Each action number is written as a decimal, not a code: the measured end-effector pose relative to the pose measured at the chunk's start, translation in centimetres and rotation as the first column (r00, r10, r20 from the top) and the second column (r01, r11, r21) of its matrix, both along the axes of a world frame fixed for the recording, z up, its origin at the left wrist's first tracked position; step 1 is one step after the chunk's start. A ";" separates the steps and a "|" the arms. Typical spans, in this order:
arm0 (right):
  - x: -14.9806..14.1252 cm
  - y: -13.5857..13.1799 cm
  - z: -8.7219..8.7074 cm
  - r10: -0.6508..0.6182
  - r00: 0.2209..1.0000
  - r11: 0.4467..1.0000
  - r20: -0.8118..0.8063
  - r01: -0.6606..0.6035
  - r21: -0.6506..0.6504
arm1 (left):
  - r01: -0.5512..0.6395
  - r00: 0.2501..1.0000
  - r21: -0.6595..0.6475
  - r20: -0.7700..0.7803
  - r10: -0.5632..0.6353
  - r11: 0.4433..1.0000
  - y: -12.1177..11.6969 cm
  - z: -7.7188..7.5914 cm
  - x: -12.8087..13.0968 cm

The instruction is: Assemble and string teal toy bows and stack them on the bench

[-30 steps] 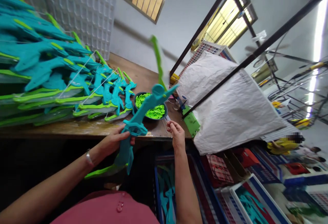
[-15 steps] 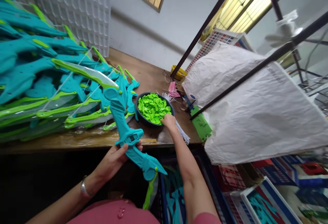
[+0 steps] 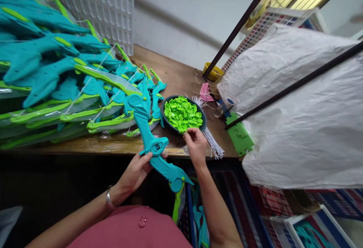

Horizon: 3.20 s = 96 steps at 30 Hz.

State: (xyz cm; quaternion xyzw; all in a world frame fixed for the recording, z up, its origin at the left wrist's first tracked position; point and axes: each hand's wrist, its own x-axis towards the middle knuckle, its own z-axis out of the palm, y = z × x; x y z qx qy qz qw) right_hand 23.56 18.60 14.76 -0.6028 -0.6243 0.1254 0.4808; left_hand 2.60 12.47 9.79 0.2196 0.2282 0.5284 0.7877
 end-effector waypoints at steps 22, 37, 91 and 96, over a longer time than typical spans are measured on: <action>-5.3 -13.3 0.9 0.045 0.888 0.929 0.457 -0.206 0.309 | 0.091 0.993 0.088 -0.080 -0.084 0.992 -4.1 1.4 1.9; -4.7 -15.2 1.1 0.032 0.910 0.939 0.414 -0.169 0.298 | 0.121 0.987 0.148 -0.127 -0.103 0.982 -4.9 0.9 2.0; -2.5 -16.1 2.9 0.145 0.972 0.958 -0.186 -0.185 -0.220 | 0.303 0.888 0.225 -0.420 -0.188 0.926 -3.9 2.4 1.5; -2.5 -16.0 3.0 0.137 0.940 0.940 -0.313 -0.223 -0.258 | 0.307 0.855 0.301 -0.504 -0.122 0.903 -3.9 2.4 1.4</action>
